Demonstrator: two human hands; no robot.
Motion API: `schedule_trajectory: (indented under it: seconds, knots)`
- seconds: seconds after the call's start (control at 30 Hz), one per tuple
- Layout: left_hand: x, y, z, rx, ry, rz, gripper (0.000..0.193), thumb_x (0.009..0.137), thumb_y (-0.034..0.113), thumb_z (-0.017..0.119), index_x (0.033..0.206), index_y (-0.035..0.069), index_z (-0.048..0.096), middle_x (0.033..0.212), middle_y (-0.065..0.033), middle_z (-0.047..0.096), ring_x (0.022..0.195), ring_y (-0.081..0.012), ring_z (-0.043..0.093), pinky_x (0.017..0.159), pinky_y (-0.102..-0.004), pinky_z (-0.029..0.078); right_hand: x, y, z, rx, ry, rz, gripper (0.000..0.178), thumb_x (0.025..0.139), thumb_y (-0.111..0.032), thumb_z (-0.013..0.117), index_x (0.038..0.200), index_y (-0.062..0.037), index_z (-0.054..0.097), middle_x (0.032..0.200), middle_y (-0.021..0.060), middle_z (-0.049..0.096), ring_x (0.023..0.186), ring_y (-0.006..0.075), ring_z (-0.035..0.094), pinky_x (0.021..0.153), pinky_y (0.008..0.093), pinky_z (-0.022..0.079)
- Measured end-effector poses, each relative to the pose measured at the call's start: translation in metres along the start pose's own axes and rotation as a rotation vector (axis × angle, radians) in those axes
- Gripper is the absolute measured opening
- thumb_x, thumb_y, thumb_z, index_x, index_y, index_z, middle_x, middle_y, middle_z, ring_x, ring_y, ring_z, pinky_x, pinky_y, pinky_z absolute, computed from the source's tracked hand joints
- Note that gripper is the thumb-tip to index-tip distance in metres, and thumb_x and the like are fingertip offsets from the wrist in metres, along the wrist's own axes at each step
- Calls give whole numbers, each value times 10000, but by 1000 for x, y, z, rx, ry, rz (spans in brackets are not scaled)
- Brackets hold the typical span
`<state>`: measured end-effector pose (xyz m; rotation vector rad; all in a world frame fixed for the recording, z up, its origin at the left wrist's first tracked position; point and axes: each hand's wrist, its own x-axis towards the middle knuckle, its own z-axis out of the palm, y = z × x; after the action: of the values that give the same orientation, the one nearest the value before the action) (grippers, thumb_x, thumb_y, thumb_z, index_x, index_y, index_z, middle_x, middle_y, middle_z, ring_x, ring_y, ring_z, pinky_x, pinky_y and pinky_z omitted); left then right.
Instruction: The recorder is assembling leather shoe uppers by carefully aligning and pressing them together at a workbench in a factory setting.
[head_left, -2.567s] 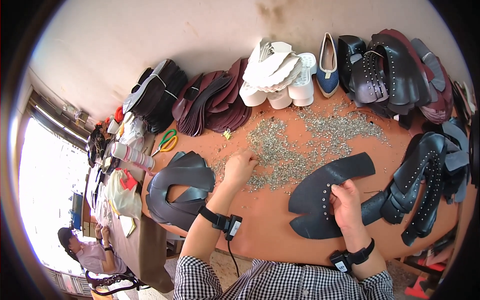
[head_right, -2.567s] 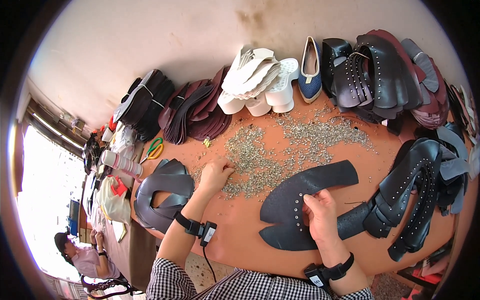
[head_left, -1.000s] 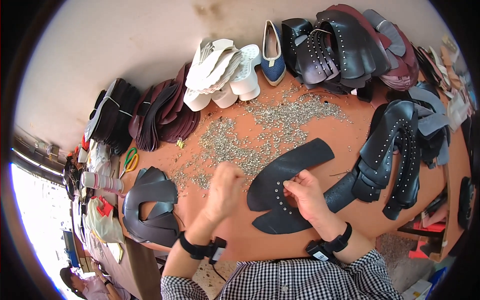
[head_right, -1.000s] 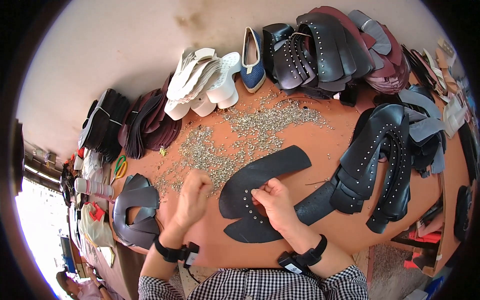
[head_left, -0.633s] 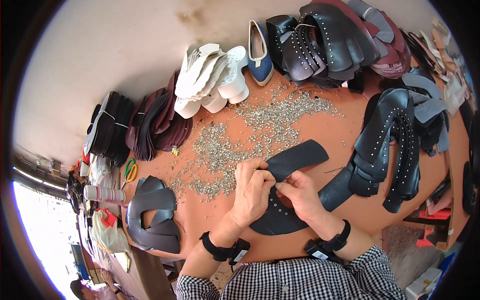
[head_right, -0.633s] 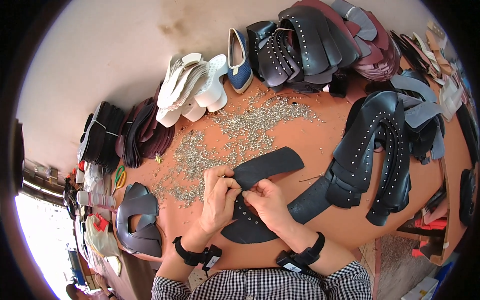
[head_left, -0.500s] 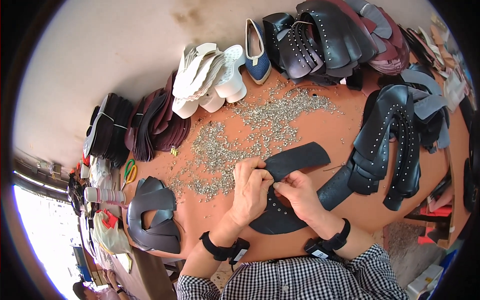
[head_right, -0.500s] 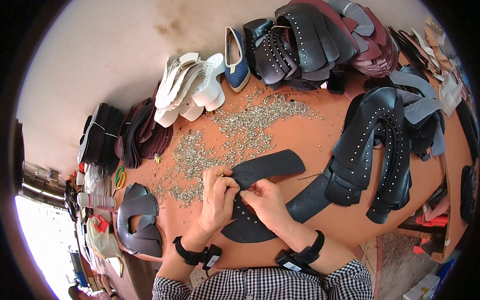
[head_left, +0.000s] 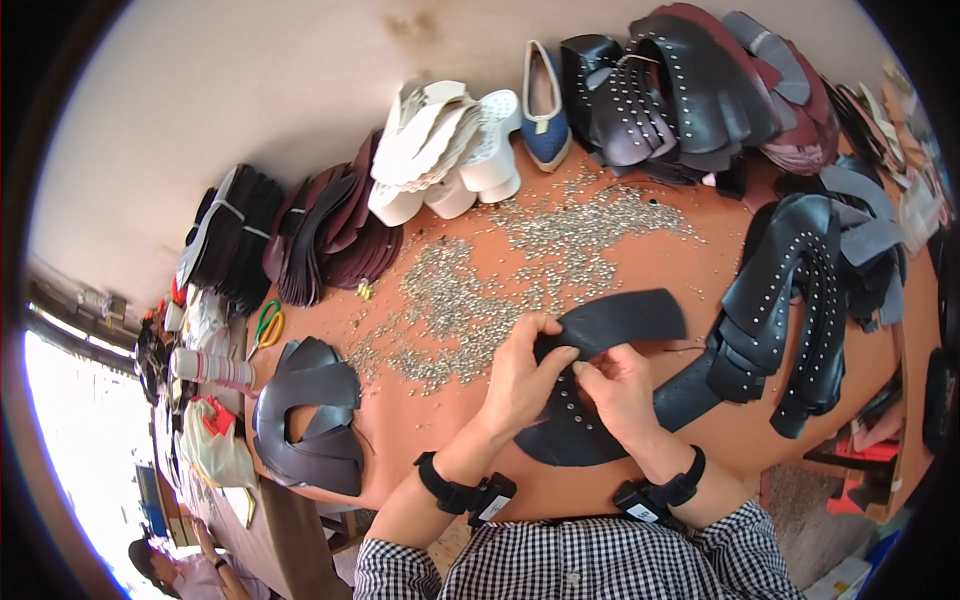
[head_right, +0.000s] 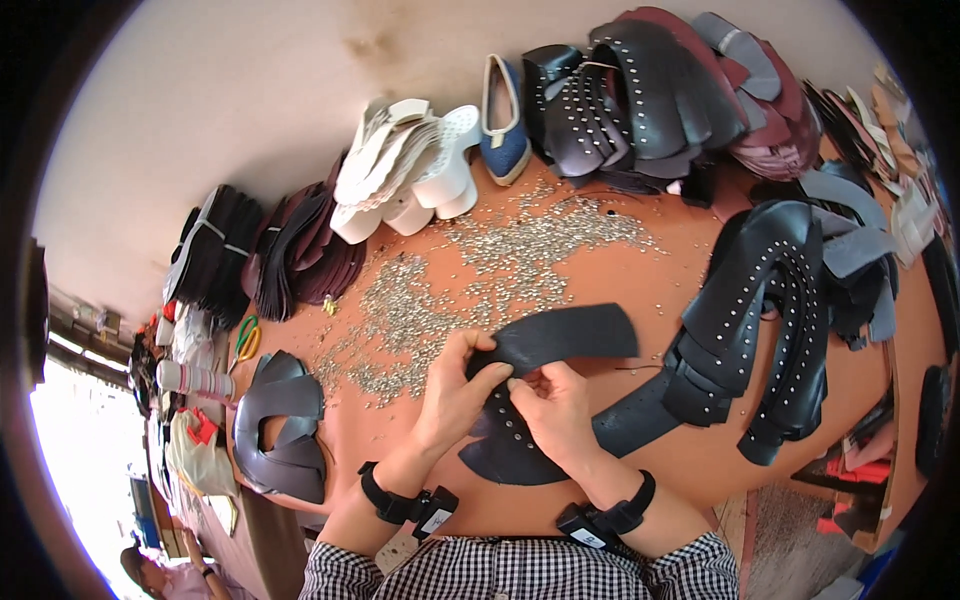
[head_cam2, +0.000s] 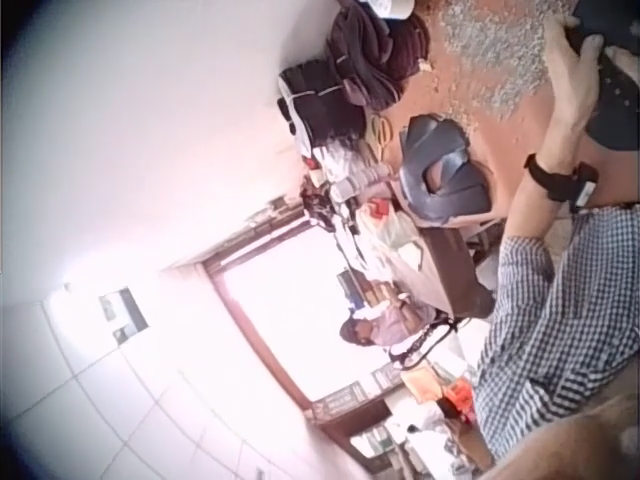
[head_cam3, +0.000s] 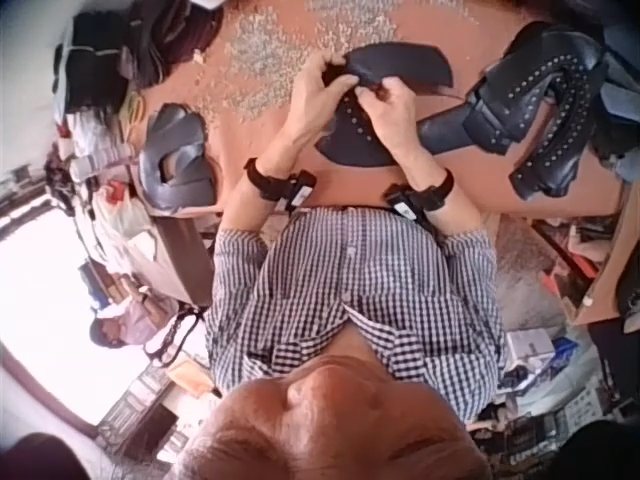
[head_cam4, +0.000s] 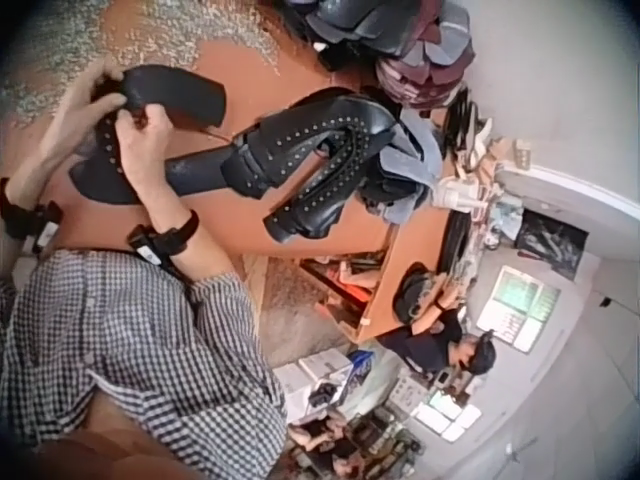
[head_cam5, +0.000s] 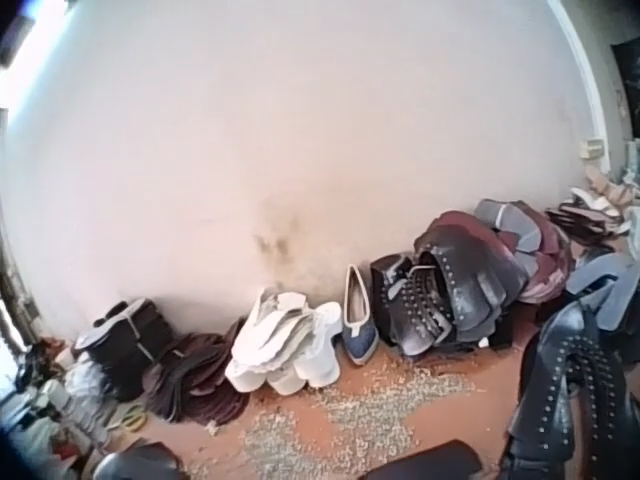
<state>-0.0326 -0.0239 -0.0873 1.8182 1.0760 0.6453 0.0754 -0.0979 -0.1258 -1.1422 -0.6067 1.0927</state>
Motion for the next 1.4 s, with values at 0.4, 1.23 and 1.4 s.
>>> schedule_trajectory:
  seconds: [0.4,1.23,1.4]
  knots:
    - [-3,-15,-11,-416,-127,45,342,861,56,497,1179,29,374,945,-52,584,812,-118,550,722,-255,446,1,-13,3,154,-63,54,145,816,-40,585,960,-24,579,793,-15,581,636,31,501,548,157,389]
    - [-57,-53,-53,708,-49,457,229,665,5,532,891,38,543,810,-95,512,728,-254,556,570,-337,477,10,-4,-3,310,10,111,148,779,37,456,875,-2,562,759,49,596,607,97,562,553,217,464]
    - [-55,-75,-94,692,16,273,165,732,39,546,895,48,568,842,-85,553,709,-272,578,590,-350,480,5,-12,-3,337,-15,121,145,768,42,472,862,-10,569,748,40,598,610,89,565,556,200,458]
